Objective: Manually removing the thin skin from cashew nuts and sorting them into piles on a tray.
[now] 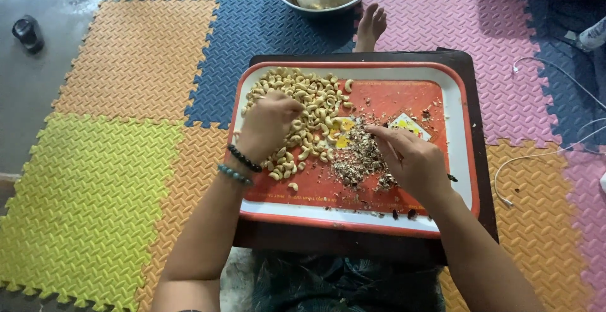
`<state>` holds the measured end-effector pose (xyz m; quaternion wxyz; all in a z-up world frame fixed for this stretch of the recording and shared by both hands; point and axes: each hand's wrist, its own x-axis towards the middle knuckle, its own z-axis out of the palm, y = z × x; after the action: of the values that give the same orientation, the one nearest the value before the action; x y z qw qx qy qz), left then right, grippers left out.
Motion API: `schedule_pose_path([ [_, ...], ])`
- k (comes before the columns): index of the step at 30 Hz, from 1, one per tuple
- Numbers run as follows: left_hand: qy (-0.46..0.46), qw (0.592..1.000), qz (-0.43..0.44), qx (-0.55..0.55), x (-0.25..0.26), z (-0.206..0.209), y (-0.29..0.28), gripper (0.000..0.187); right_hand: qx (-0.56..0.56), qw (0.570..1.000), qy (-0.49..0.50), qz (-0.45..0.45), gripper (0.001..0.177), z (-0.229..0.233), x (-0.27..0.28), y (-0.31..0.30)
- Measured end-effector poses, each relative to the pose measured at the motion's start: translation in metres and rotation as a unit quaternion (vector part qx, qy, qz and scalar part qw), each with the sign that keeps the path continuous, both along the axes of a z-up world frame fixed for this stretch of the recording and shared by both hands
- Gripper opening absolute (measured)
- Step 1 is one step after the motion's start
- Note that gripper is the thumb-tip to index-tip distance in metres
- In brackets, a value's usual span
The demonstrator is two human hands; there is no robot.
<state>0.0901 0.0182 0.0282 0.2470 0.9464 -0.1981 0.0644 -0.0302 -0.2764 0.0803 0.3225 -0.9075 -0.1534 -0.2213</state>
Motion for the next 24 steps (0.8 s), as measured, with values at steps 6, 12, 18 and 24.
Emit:
schedule_pose_path([
  [6, -0.074, 0.992, -0.087, 0.048, 0.000, -0.009, -0.051, 0.012, -0.009, 1.000, 0.000, -0.003, 0.023, -0.005, 0.000, -0.003],
  [12, -0.153, 0.976, -0.112, 0.108, 0.015, -0.045, -0.084, 0.002, 0.014, 1.000, -0.002, 0.002, 0.022, 0.006, -0.002, -0.001],
  [18, 0.257, 0.879, -0.035, -0.400, -0.018, 0.022, -0.079, 0.033, 0.137, 0.990, 0.040, 0.000, 0.023, 0.009, -0.004, 0.004],
  [24, 0.388, 0.757, 0.011, -0.526, -0.047, 0.031, -0.094, 0.027, 0.197, 0.976, 0.086, 0.046, 0.026, 0.003, -0.004, 0.004],
])
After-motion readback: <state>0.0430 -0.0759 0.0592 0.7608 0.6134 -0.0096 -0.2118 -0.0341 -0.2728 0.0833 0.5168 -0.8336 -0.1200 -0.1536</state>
